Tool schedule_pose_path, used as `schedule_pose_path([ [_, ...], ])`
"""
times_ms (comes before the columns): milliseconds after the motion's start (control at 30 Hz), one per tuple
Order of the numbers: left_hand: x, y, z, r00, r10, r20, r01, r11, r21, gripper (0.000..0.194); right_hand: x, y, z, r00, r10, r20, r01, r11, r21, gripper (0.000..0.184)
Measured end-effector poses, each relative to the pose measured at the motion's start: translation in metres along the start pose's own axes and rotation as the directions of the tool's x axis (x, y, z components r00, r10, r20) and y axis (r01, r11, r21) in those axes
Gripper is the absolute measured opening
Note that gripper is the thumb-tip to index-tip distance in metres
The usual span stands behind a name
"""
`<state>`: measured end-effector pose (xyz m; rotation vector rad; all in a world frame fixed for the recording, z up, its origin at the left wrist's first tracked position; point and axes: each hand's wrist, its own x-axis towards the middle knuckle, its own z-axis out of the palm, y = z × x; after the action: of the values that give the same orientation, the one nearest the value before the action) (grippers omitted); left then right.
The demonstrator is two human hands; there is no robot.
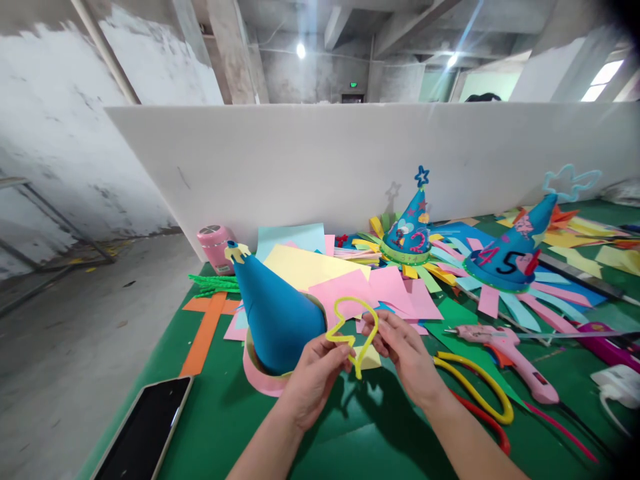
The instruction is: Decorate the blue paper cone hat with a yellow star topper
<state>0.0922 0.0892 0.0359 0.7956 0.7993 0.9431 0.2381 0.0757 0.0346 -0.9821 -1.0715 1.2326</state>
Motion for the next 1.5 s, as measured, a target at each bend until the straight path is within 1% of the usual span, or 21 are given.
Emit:
schedule_pose_path([
  [133, -0.001, -0.005, 0.004, 0.997, -0.04, 0.069, 0.036, 0.998, 0.049, 0.008, 0.004, 0.002, -0.007, 0.996, -0.025, -0.091, 0.018, 0.997, -0.072, 0.018],
  [233, -0.006, -0.006, 0.002, 0.993, -0.058, 0.105, 0.051, 0.996, 0.067, 0.014, 0.005, 0.001, -0.01, 0.994, -0.039, -0.101, 0.027, 0.993, -0.115, 0.018],
  [333, -0.013, -0.002, 0.0, 0.996, -0.06, 0.062, 0.061, 0.998, -0.007, 0.019, 0.004, 0.002, -0.009, 0.998, -0.017, -0.058, 0.008, 0.989, -0.149, 0.017],
  [400, -0.017, 0.002, -0.001, 0.999, -0.043, 0.008, 0.043, 0.996, -0.077, 0.021, 0.001, 0.004, -0.006, 1.0, 0.002, -0.011, -0.004, 0.986, -0.166, 0.016],
  [433, -0.018, 0.004, -0.001, 1.0, -0.03, -0.006, 0.029, 0.996, -0.086, 0.024, -0.001, 0.005, -0.003, 1.0, 0.01, 0.014, -0.008, 0.985, -0.172, 0.016],
  [533, -0.019, 0.008, -0.001, 1.0, 0.003, -0.02, -0.003, 0.999, -0.042, 0.027, -0.005, 0.007, 0.003, 0.994, 0.048, 0.095, -0.031, 0.985, -0.171, 0.018],
  [600, -0.019, 0.008, -0.003, 1.0, 0.014, -0.019, -0.014, 1.0, -0.022, 0.026, -0.006, 0.007, 0.006, 0.984, 0.102, 0.149, -0.08, 0.985, -0.15, 0.02],
  [667, -0.019, 0.006, -0.006, 1.0, 0.011, -0.009, -0.011, 1.0, -0.024, 0.026, -0.006, 0.007, 0.007, 0.963, 0.18, 0.199, -0.16, 0.981, -0.113, 0.022],
  [800, -0.018, -0.003, -0.012, 0.999, -0.03, 0.027, 0.031, 0.999, -0.029, 0.029, -0.006, 0.011, 0.007, 0.901, 0.324, 0.288, -0.333, 0.943, -0.019, 0.025],
  [900, -0.019, -0.013, -0.014, 0.996, -0.079, 0.04, 0.081, 0.995, -0.05, 0.03, -0.012, 0.016, 0.005, 0.853, 0.367, 0.37, -0.409, 0.912, 0.036, 0.025],
  [967, -0.021, -0.018, -0.014, 0.992, -0.107, 0.071, 0.111, 0.993, -0.05, 0.031, -0.017, 0.018, 0.004, 0.813, 0.375, 0.446, -0.451, 0.889, 0.076, 0.026],
  [1033, -0.022, -0.023, -0.014, 0.988, -0.117, 0.102, 0.122, 0.992, -0.046, 0.031, -0.02, 0.019, 0.002, 0.775, 0.389, 0.498, -0.503, 0.857, 0.114, 0.025],
  [1200, -0.023, -0.029, -0.016, 0.986, -0.143, 0.09, 0.151, 0.985, -0.085, 0.031, -0.02, 0.022, -0.002, 0.722, 0.473, 0.504, -0.61, 0.78, 0.142, 0.021],
  [1300, -0.021, -0.031, -0.017, 0.98, -0.177, 0.091, 0.189, 0.971, -0.143, 0.035, -0.019, 0.025, -0.004, 0.708, 0.511, 0.488, -0.644, 0.75, 0.149, 0.02],
  [1367, -0.019, -0.031, -0.018, 0.978, -0.188, 0.093, 0.202, 0.962, -0.184, 0.033, -0.018, 0.025, -0.005, 0.706, 0.529, 0.471, -0.657, 0.738, 0.156, 0.02],
  [1433, -0.018, -0.031, -0.018, 0.985, -0.164, 0.043, 0.17, 0.964, -0.204, 0.025, -0.017, 0.025, -0.005, 0.704, 0.537, 0.465, -0.668, 0.722, 0.178, 0.02],
  [1500, -0.018, -0.031, -0.017, 0.99, -0.133, -0.041, 0.123, 0.974, -0.192, 0.014, -0.017, 0.025, -0.005, 0.702, 0.534, 0.471, -0.677, 0.706, 0.21, 0.02],
])
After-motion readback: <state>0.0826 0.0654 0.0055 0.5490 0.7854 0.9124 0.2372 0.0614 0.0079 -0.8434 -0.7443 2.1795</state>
